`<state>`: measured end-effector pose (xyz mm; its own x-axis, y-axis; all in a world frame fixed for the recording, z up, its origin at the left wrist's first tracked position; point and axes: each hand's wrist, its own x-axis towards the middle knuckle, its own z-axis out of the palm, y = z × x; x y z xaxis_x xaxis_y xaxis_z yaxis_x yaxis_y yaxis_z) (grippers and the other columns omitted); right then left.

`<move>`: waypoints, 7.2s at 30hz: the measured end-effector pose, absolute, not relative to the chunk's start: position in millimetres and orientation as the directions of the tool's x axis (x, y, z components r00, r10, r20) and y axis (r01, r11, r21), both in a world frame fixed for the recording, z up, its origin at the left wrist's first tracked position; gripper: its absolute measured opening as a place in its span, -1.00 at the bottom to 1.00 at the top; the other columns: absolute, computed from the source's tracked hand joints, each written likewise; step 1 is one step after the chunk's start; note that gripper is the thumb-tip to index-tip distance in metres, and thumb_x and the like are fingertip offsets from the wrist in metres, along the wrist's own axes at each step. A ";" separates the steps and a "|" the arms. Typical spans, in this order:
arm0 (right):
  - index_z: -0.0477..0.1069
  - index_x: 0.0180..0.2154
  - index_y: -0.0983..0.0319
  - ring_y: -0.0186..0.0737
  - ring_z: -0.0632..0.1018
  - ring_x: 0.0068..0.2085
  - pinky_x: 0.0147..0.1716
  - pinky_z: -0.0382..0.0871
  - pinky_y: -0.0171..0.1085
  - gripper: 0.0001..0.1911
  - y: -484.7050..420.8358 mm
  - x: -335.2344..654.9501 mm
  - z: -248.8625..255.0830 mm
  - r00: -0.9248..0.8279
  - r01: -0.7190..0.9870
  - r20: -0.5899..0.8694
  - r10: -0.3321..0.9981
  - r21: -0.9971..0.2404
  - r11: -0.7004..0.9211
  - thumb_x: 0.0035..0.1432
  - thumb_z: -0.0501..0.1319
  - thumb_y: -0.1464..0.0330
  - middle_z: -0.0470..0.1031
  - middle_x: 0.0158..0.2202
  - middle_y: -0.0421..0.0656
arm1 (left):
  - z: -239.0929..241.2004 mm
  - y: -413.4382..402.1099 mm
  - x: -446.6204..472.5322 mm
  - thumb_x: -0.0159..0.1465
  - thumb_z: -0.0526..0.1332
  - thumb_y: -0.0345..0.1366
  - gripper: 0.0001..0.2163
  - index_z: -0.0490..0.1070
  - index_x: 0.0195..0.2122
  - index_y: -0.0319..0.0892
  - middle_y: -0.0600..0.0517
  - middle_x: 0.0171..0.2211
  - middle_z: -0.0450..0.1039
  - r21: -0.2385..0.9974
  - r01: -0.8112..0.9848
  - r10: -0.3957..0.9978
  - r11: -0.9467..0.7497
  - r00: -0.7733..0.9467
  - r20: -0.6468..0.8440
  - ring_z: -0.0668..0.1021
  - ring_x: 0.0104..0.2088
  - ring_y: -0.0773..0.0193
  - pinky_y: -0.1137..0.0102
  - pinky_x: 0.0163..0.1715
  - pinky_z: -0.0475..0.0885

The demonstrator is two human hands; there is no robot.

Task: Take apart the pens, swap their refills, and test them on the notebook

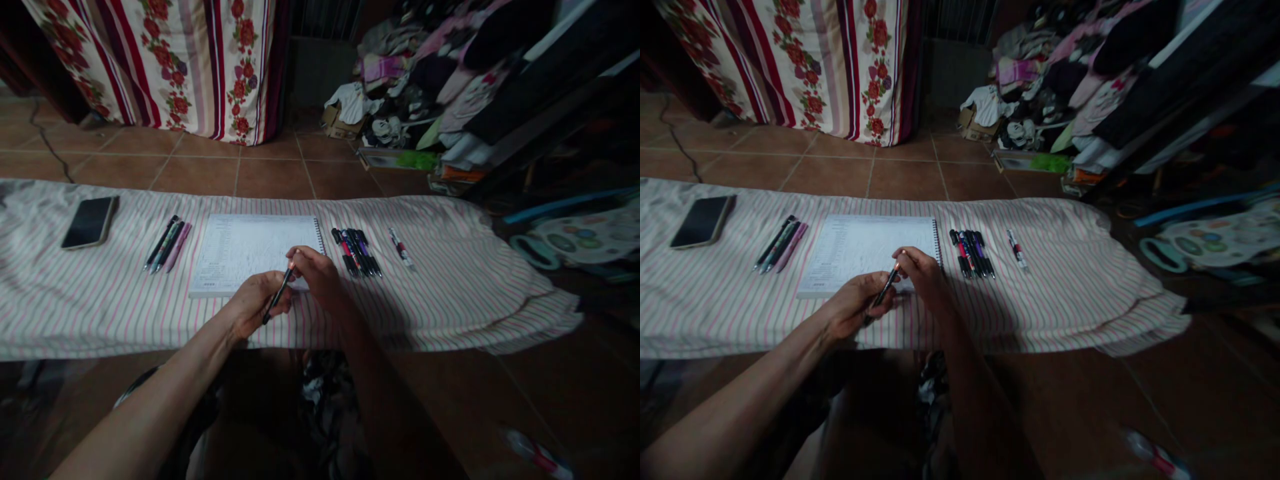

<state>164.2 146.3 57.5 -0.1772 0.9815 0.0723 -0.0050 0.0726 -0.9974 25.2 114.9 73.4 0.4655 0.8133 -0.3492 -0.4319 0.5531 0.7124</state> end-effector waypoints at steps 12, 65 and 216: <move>0.38 -0.39 0.23 -0.40 0.33 -0.50 -0.49 0.20 -0.39 -0.75 150.1 163.6 50.5 -0.146 0.067 0.039 0.989 -0.997 0.049 0.08 0.10 0.18 0.34 -0.51 -0.27 | 69.0 125.5 19.7 0.05 0.24 -0.51 -0.95 0.40 -0.52 -0.35 -0.03 -0.57 0.44 0.705 -0.409 0.813 0.580 0.340 -0.472 0.47 -0.60 0.39 0.51 -0.55 0.41; 0.43 -0.50 0.26 -0.41 0.43 -0.54 -0.52 0.37 -0.40 -0.75 159.5 154.8 42.3 0.171 -0.394 -0.321 0.932 -0.889 -0.234 -0.12 0.29 0.19 0.41 -0.57 -0.24 | 71.3 141.9 -0.7 0.16 -0.06 -0.59 -0.82 0.31 -0.36 -0.35 -0.22 -0.38 0.48 0.478 -0.775 0.807 0.413 0.069 -0.587 0.60 -0.37 0.18 0.41 -0.37 0.53; 0.38 -0.39 0.24 -0.36 0.31 -0.57 -0.57 0.20 -0.35 -0.69 158.0 139.5 35.3 0.031 0.089 -0.017 0.999 -0.996 -0.020 0.01 0.15 0.12 0.30 -0.61 -0.26 | 65.8 127.0 27.8 0.09 0.25 -0.31 -0.90 0.41 -0.40 -0.22 0.07 -0.60 0.48 0.893 -0.445 0.948 -0.066 -0.308 -0.084 0.52 -0.57 0.34 0.45 -0.48 0.41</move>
<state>139.5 158.0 35.3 0.0313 0.9994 -0.0171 0.0892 -0.0199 -0.9958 27.8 127.0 65.8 -0.3081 0.9476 -0.0840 -0.4452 -0.0656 0.8930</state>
